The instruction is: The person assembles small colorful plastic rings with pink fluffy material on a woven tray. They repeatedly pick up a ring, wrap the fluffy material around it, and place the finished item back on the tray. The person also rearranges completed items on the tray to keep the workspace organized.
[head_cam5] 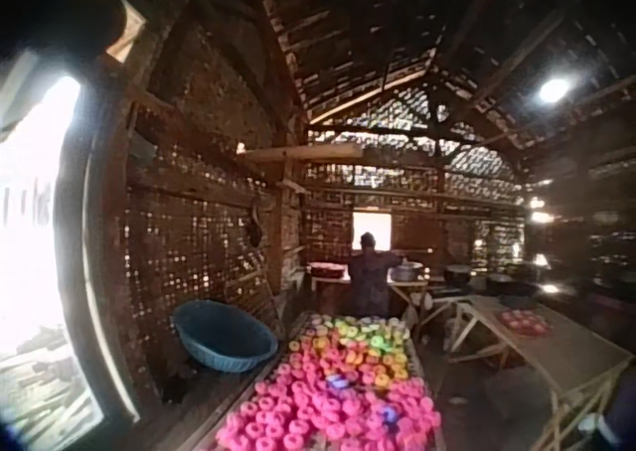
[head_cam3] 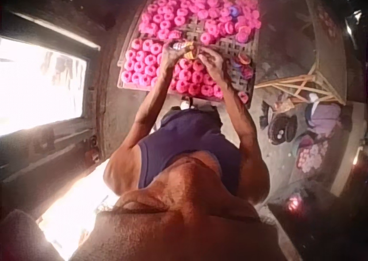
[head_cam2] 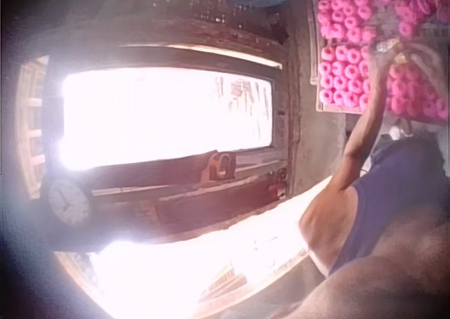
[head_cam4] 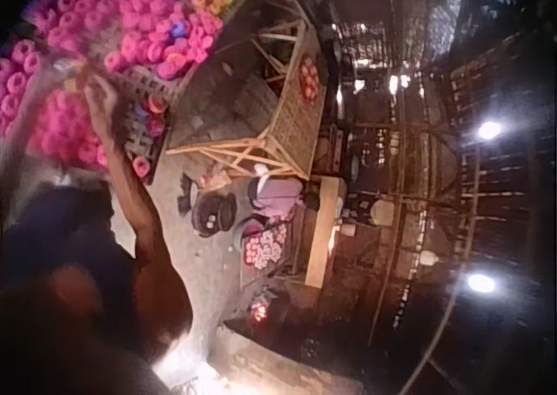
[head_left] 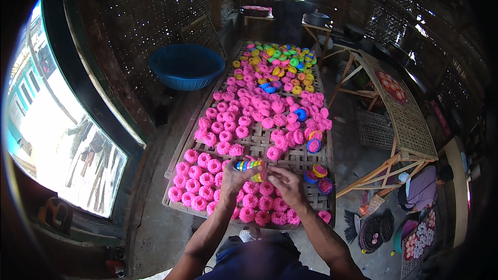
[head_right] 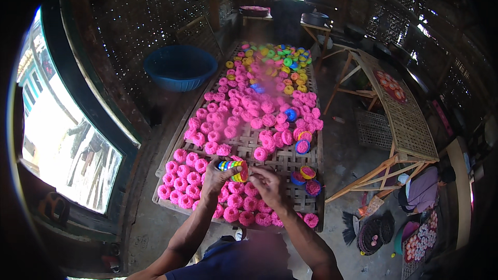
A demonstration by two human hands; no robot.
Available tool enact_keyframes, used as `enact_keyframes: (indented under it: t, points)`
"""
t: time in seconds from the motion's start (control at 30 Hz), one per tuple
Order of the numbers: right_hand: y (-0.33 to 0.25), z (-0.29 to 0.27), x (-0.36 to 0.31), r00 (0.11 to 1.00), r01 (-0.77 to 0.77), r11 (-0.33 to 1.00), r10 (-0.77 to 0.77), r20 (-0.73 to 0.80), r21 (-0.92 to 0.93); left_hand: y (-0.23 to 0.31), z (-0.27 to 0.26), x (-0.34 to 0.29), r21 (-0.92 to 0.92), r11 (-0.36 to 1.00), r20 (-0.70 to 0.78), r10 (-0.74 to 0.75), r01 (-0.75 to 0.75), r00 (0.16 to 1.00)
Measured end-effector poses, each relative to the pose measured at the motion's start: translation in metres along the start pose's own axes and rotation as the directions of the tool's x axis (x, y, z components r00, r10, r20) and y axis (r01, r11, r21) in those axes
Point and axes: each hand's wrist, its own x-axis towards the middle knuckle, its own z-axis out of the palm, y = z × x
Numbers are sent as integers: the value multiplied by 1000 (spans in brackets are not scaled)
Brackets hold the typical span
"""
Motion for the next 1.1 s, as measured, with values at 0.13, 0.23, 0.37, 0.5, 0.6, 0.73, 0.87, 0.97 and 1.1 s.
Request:
enact_keyframes:
  t: [0.13,0.23,0.37,0.5,0.6,0.73,0.87,0.97,1.1]
  points:
    - [4,5,3,945,307,824,-324,48,-476,0,3,-3,39,999,48,5,-7,999]
    - [16,1,7,997,25,1000,-24,-73,6,5,-1,-4,-28,999,8,-16,16,1000]
    - [27,-8,10,947,-210,822,305,-99,529,14,-6,2,-114,993,-35,-36,32,999]
    - [22,-8,14,893,-342,578,445,66,741,15,2,6,-120,993,21,8,-5,1000]
    - [17,-13,15,932,-269,772,358,-45,575,9,1,13,-115,993,76,-20,28,997]
    - [28,-38,26,921,-269,937,318,-224,223,4,-27,29,-70,997,64,12,-8,998]
    - [62,-42,52,985,-96,954,50,-166,-286,21,-73,53,-100,993,-167,47,-65,985]
    - [85,-18,61,994,-108,931,92,-62,-349,37,-93,63,-223,970,-208,53,-100,977]
    - [89,5,68,964,-155,798,251,88,-582,44,-93,69,-406,894,-257,88,-190,962]
